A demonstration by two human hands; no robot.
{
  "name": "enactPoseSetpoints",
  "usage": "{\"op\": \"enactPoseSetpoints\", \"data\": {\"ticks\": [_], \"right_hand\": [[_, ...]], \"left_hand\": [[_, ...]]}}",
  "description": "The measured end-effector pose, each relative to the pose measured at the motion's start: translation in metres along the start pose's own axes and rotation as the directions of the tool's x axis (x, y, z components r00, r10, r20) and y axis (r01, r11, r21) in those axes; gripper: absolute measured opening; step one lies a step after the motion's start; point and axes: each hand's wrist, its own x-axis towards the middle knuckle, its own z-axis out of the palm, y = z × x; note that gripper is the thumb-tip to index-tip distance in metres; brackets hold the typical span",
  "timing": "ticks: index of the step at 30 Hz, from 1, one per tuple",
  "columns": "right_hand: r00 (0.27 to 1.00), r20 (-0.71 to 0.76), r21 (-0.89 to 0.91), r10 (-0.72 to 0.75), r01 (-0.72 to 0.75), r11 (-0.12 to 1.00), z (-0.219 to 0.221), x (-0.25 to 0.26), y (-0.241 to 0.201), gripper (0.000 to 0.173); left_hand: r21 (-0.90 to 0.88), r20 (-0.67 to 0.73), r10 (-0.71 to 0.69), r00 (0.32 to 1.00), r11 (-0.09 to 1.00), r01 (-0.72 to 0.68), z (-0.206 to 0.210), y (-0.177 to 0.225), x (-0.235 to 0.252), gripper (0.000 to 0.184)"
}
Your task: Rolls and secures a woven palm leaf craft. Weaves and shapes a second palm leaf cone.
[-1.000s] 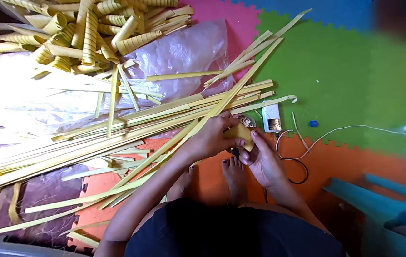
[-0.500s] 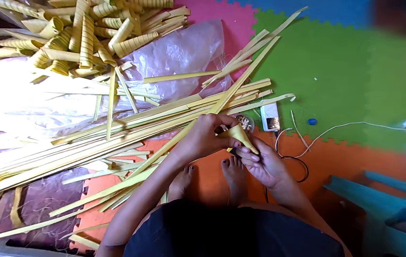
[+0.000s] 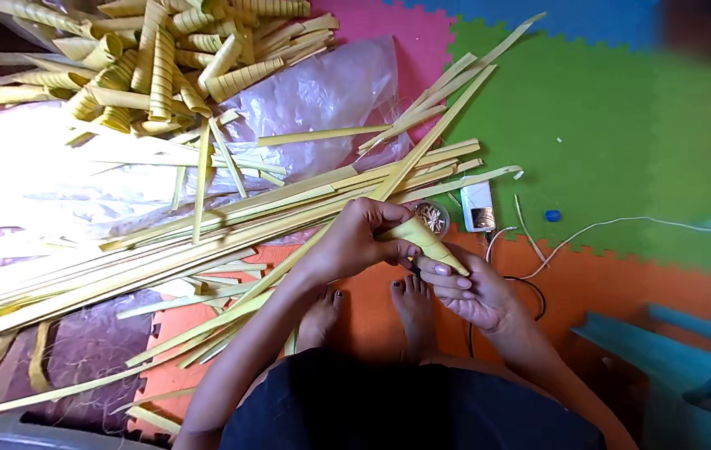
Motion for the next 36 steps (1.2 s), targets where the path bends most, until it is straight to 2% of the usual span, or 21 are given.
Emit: {"op": "enactPoseSetpoints", "data": {"ticks": [2, 4, 6, 8, 10, 11, 14, 15, 16, 17, 18, 19, 20, 23, 24, 26, 28, 29, 32, 33, 36], "right_hand": [[0.974, -0.024, -0.397, -0.224, 0.196, 0.897, -0.002, 0.003, 0.007, 0.030], [0.881, 0.035, -0.713, -0.472, 0.353, 0.606, -0.007, 0.006, 0.012, 0.034], [0.907, -0.048, -0.609, -0.419, 0.306, 0.732, -0.003, 0.003, 0.012, 0.028], [0.996, -0.071, -0.145, -0.055, 0.044, 0.988, -0.001, -0.001, 0.007, 0.038], [1.000, -0.014, -0.067, 0.012, -0.012, 0.998, -0.005, -0.002, 0.009, 0.038], [0.990, -0.030, -0.298, -0.140, 0.125, 0.946, -0.006, -0.002, 0.013, 0.034], [0.774, 0.193, -0.804, -0.604, 0.477, 0.354, -0.019, 0.003, 0.024, 0.040], [0.778, 0.178, -0.773, -0.602, 0.489, 0.404, -0.018, 0.002, 0.025, 0.039], [0.861, 0.069, -0.626, -0.503, 0.430, 0.651, -0.014, -0.001, 0.023, 0.036], [0.954, -0.015, -0.338, -0.300, 0.278, 0.899, -0.012, -0.004, 0.019, 0.033], [0.994, 0.003, -0.035, -0.111, 0.111, 0.993, -0.013, -0.005, 0.017, 0.030], [0.998, 0.024, 0.033, -0.059, 0.058, 0.998, -0.015, -0.004, 0.016, 0.030], [0.988, 0.017, -0.146, -0.151, 0.152, 0.978, -0.015, -0.004, 0.018, 0.031], [0.770, 0.197, -0.790, -0.607, 0.492, 0.367, -0.024, 0.000, 0.024, 0.040], [0.761, 0.203, -0.796, -0.616, 0.495, 0.348, -0.024, 0.000, 0.023, 0.039], [0.923, -0.008, -0.531, -0.385, 0.322, 0.783, -0.016, -0.004, 0.016, 0.034], [0.979, -0.060, -0.260, -0.195, 0.174, 0.950, -0.013, -0.007, 0.013, 0.039], [0.950, -0.058, -0.425, -0.306, 0.254, 0.869, -0.014, -0.007, 0.016, 0.039], [0.693, 0.303, -0.868, -0.654, 0.484, 0.111, -0.033, -0.003, 0.022, 0.038], [0.677, 0.317, -0.876, -0.664, 0.478, 0.070, -0.034, -0.003, 0.023, 0.037], [0.917, -0.104, -0.628, -0.385, 0.240, 0.740, -0.017, -0.011, 0.021, 0.040]], "left_hand": [[0.004, -0.027, -0.005, 1.000, 1.000, 0.005, -0.001, 0.002, 0.000, 0.011], [0.010, -0.022, -0.033, 0.999, 0.999, 0.033, -0.003, 0.004, -0.002, 0.015], [-0.001, 0.015, -0.033, 0.999, 0.999, 0.033, -0.004, 0.002, -0.004, 0.019], [-0.032, 0.075, -0.021, 0.997, 0.999, 0.024, -0.006, -0.002, -0.004, 0.018], [-0.055, 0.096, -0.021, 0.995, 0.998, 0.027, -0.007, -0.004, -0.005, 0.014], [-0.064, 0.088, -0.028, 0.996, 0.997, 0.034, -0.007, -0.004, -0.005, 0.013], [-0.065, 0.052, -0.031, 0.998, 0.997, 0.034, -0.009, -0.004, -0.006, 0.016], [-0.063, 0.054, -0.031, 0.998, 0.997, 0.034, -0.009, -0.003, -0.006, 0.017], [-0.057, 0.063, -0.031, 0.998, 0.998, 0.035, -0.010, -0.003, -0.005, 0.019], [-0.047, 0.078, -0.032, 0.996, 0.998, 0.035, -0.011, -0.003, -0.005, 0.019], [-0.040, 0.092, -0.034, 0.995, 0.998, 0.037, -0.011, -0.003, -0.006, 0.019], [-0.044, 0.097, -0.032, 0.995, 0.998, 0.036, -0.010, -0.004, -0.005, 0.017], [-0.056, 0.092, -0.030, 0.995, 0.998, 0.035, -0.010, -0.004, -0.004, 0.016], [-0.081, 0.056, -0.029, 0.998, 0.996, 0.033, -0.012, -0.004, -0.003, 0.016], [-0.083, 0.051, -0.032, 0.998, 0.996, 0.037, -0.013, -0.004, -0.003, 0.016], [-0.079, 0.057, -0.051, 0.997, 0.995, 0.055, -0.013, -0.003, -0.003, 0.015], [-0.083, 0.062, -0.065, 0.996, 0.994, 0.070, -0.012, -0.006, -0.004, 0.016], [-0.076, 0.061, -0.066, 0.996, 0.995, 0.071, -0.013, -0.006, -0.003, 0.016], [-0.079, 0.029, -0.052, 0.998, 0.995, 0.054, -0.016, -0.007, -0.001, 0.013], [-0.082, 0.029, -0.055, 0.998, 0.995, 0.057, -0.017, -0.007, -0.001, 0.012], [-0.043, 0.059, -0.071, 0.996, 0.996, 0.073, -0.019, -0.007, -0.001, 0.012]]}}
